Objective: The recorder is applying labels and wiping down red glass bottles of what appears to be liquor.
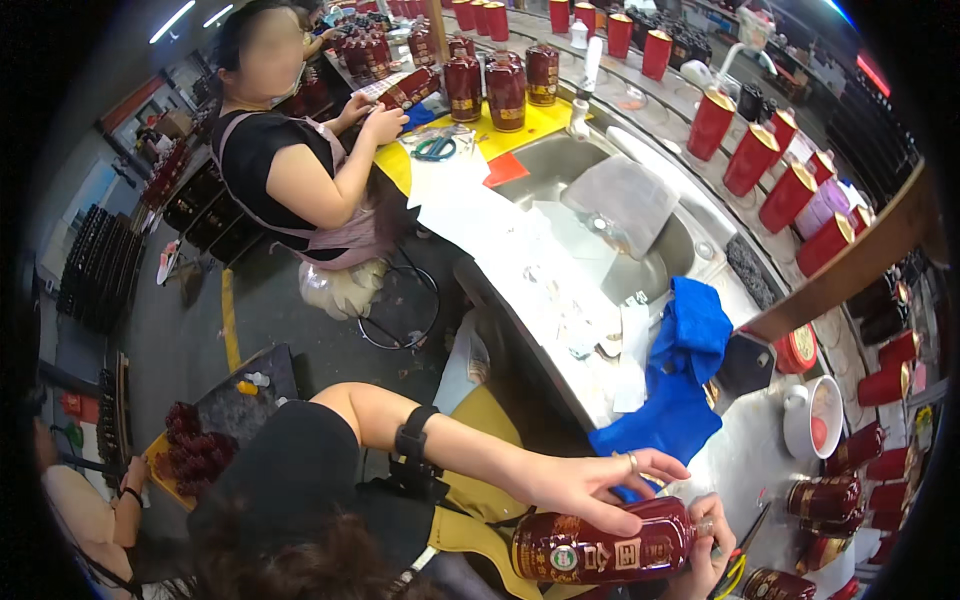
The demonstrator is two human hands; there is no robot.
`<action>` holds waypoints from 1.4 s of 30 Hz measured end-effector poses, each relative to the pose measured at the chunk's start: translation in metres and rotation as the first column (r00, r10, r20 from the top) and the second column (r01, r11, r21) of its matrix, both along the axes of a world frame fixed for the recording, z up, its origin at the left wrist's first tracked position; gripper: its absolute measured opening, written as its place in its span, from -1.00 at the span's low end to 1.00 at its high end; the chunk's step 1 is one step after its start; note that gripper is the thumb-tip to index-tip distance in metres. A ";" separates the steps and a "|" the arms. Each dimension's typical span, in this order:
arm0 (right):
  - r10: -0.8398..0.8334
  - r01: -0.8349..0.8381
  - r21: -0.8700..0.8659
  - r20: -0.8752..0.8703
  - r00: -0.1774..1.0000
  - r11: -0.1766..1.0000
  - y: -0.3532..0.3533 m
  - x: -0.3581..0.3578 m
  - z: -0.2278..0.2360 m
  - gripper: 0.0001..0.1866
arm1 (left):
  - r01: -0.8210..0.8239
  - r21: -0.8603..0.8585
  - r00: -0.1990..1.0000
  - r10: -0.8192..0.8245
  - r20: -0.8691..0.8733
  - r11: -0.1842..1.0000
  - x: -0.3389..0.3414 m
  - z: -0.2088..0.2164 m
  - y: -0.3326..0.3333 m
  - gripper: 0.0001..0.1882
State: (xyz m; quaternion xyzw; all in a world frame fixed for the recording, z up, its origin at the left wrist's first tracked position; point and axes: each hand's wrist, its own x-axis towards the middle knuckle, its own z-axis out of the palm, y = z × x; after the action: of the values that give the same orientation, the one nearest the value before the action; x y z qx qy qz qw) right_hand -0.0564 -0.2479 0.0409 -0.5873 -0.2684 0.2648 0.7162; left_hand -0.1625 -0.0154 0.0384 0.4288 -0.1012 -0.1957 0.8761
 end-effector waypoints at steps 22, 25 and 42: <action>0.119 -0.042 -0.293 0.249 0.961 0.955 0.061 0.010 0.073 -0.70 | -0.018 0.046 0.972 0.007 0.236 0.999 0.010 -0.009 0.033 -0.20; 0.138 -0.057 -0.297 0.256 0.957 0.953 0.062 0.013 0.072 -0.70 | -0.035 0.032 0.971 0.026 0.239 0.999 0.010 -0.010 0.033 -0.21; 0.177 -0.106 -0.208 0.358 0.917 0.972 0.030 0.038 0.032 -0.67 | -0.031 0.042 0.977 0.021 0.214 0.999 0.010 -0.011 0.024 -0.20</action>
State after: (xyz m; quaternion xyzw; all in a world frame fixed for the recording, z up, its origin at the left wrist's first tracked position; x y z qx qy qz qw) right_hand -0.0183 -0.2176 0.0728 -0.6695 -0.4161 0.2230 0.5735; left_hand -0.1523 0.0090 0.0272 0.4682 -0.1849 -0.1393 0.8528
